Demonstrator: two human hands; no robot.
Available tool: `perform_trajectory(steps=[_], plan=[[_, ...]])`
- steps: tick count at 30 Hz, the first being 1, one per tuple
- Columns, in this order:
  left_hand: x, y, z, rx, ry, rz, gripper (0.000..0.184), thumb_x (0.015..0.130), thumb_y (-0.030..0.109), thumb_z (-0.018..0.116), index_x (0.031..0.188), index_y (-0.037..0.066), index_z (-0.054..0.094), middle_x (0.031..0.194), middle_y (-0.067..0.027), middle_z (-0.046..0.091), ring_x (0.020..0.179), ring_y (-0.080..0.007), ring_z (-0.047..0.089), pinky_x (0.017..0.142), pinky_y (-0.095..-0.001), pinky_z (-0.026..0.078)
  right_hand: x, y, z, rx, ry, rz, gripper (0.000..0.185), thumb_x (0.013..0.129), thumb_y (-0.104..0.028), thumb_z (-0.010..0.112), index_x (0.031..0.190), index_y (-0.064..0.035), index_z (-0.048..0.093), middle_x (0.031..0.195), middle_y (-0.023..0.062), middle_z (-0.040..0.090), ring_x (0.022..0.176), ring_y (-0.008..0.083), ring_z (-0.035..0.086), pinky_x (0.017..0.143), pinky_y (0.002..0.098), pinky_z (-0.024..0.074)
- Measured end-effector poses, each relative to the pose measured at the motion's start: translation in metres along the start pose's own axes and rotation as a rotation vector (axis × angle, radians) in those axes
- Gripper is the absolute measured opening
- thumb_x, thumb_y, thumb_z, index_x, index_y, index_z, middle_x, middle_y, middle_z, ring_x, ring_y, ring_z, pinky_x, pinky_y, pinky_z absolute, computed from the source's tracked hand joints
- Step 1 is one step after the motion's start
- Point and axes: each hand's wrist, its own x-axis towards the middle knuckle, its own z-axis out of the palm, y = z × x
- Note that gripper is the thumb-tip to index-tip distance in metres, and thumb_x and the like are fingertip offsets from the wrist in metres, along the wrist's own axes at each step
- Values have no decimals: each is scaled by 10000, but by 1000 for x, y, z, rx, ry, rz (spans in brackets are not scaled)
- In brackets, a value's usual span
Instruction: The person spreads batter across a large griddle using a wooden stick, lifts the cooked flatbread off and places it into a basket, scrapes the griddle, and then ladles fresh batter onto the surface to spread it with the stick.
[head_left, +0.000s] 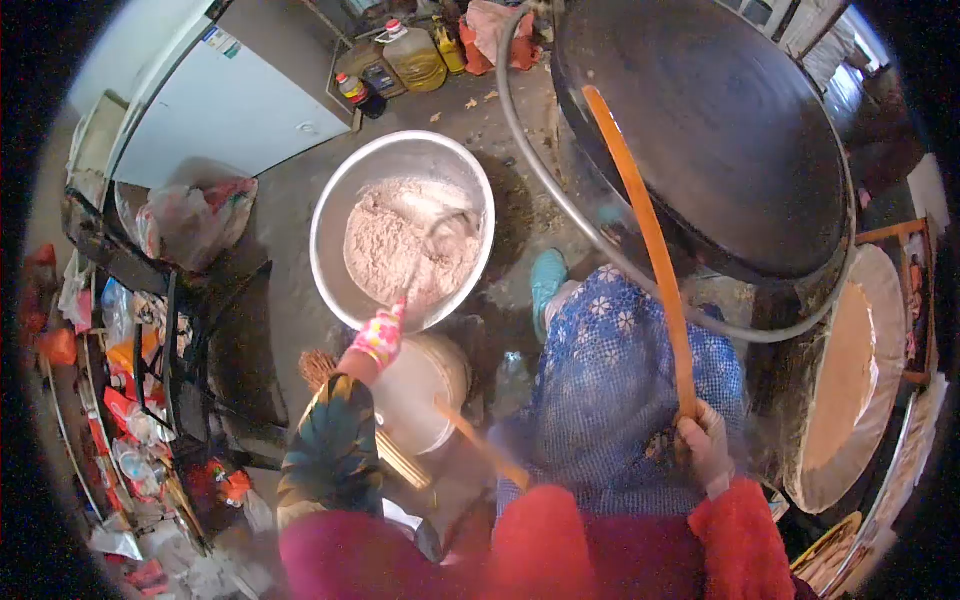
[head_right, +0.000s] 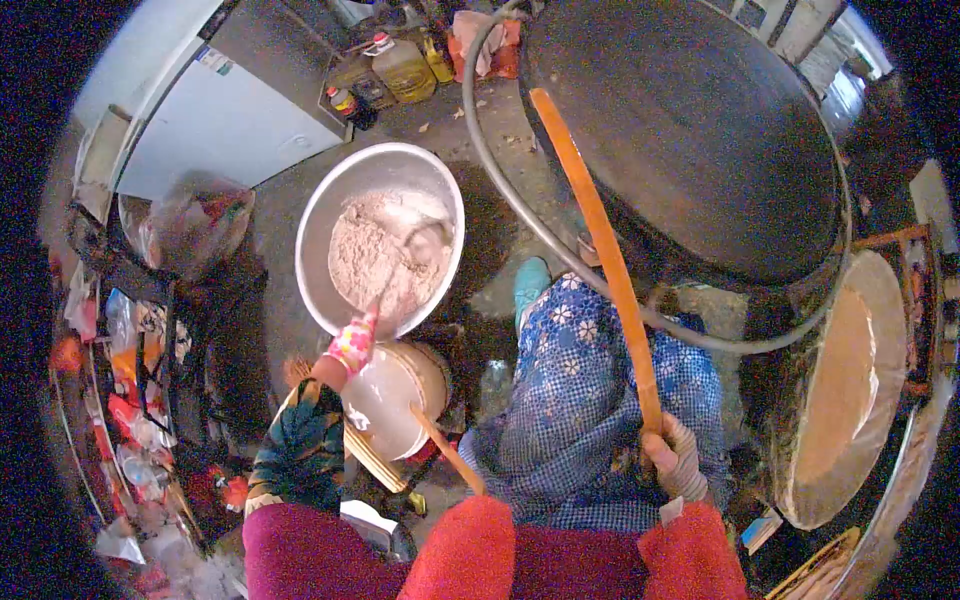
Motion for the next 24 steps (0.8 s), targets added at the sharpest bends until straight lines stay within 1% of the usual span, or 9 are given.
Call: perform_trajectory(steps=[2,4,5,7,8,14,19,22,24], plan=[[-23,10,2,41,35,56,683,769,8,459,1391,35,178,969,-268,568,861,-387,604,730,-427,499,-2,-4,0,16,-5,-8,128,822,-207,521,826,-80,505,585,-25,456,442,58,400,383,215,329],[-47,26,-26,10,-252,-74,718,780,50,459,1420,75,133,1112,-244,525,971,-348,577,819,-411,481,-3,-7,2,35,-8,-12,126,825,-207,522,823,-82,508,589,-27,454,444,58,400,382,215,330],[-57,32,-35,11,-250,-78,718,780,50,459,1420,75,133,1112,-244,525,971,-348,577,819,-411,481,-2,-8,2,19,-8,-35,135,828,-218,529,827,-84,513,593,-28,453,456,56,406,391,214,332],[-72,42,-45,-49,-190,-143,738,756,5,477,1405,21,127,882,-243,597,842,-350,604,720,-405,492,-2,-11,2,2,-8,-55,144,830,-229,537,830,-87,518,598,-29,451,467,54,412,400,213,334],[-73,47,-39,-49,-191,-145,738,756,5,477,1405,21,127,882,-243,597,842,-350,604,720,-405,492,-2,-12,2,-7,-12,-26,156,832,-241,543,839,-86,522,601,-29,452,481,53,417,414,212,335],[-34,60,18,-1543,-171,-239,199,840,55,514,987,103,388,672,-55,486,494,-144,489,376,-289,408,-2,7,-8,-48,-17,-8,205,836,-238,561,933,-59,552,659,-47,483,551,42,432,472,216,358],[-29,74,-10,-1821,-165,-221,210,839,63,518,1015,101,410,652,-26,447,490,-109,440,381,-225,351,-2,4,-11,-10,-36,-22,212,832,-245,574,921,-53,560,672,-39,494,571,41,430,500,221,369],[-31,79,-21,-2071,-140,-425,416,821,53,525,1214,88,392,644,-12,446,484,-98,416,385,-219,331,-2,-3,-8,11,15,67,234,824,-260,583,921,-48,562,676,-41,492,575,45,431,510,225,373],[-29,77,-13,-1853,-106,-342,465,822,54,524,1258,86,364,640,-10,444,482,-97,415,387,-218,332,-3,-8,-9,65,-28,69,250,821,-274,584,921,-46,564,678,-41,495,583,47,438,516,230,377]])
